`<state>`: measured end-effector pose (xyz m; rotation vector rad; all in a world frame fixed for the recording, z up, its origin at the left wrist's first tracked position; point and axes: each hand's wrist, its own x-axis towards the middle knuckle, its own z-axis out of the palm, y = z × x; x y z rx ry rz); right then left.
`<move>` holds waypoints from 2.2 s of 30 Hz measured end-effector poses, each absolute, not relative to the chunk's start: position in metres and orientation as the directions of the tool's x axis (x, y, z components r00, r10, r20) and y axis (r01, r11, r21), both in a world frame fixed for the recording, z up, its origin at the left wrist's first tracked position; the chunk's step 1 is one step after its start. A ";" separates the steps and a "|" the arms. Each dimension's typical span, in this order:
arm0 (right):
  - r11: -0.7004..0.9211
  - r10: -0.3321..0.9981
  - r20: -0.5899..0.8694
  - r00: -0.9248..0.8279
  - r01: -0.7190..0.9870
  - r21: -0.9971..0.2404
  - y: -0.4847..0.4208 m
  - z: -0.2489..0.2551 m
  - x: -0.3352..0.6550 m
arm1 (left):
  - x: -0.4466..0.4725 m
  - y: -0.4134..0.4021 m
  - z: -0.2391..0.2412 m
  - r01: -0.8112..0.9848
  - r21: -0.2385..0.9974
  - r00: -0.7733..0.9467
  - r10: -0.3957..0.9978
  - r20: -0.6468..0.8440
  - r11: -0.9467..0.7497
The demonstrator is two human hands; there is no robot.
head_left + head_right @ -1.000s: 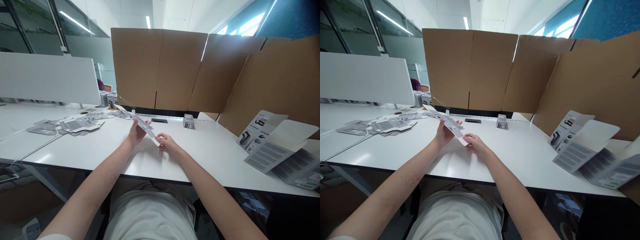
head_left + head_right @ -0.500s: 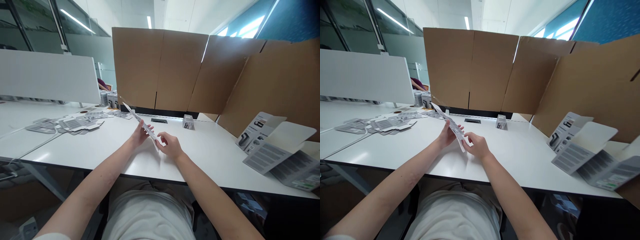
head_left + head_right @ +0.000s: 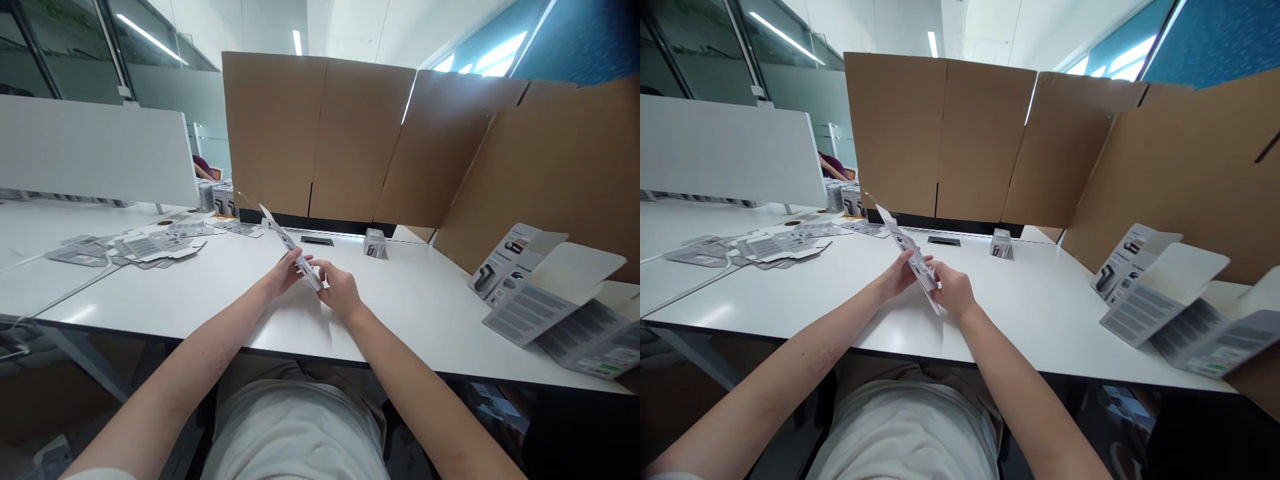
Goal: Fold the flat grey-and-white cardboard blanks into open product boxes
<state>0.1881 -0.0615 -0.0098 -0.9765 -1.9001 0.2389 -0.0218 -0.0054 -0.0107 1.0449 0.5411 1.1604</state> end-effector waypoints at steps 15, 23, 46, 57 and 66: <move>0.541 0.773 0.635 0.013 0.510 -0.669 -0.053 -0.007 0.197 | -0.023 -0.001 0.000 -0.524 0.836 -0.119 0.986 0.114 -0.160; 0.395 0.917 0.393 -0.071 0.300 -0.868 -0.038 -0.025 0.193 | -0.017 -0.006 -0.006 -0.380 0.920 0.068 0.989 0.132 -0.096; 0.315 0.943 0.296 -0.152 0.121 -0.941 -0.035 -0.023 0.191 | -0.022 -0.005 0.001 -0.497 0.866 0.005 0.997 0.071 -0.060; 0.337 0.939 0.319 -0.125 0.168 -0.926 -0.033 -0.026 0.194 | -0.020 -0.005 -0.002 -0.432 0.894 0.008 0.991 0.134 -0.118; 0.348 0.933 0.322 -0.159 0.180 -0.920 -0.034 -0.030 0.195 | -0.020 -0.003 -0.002 -0.421 0.896 -0.058 0.990 0.127 -0.139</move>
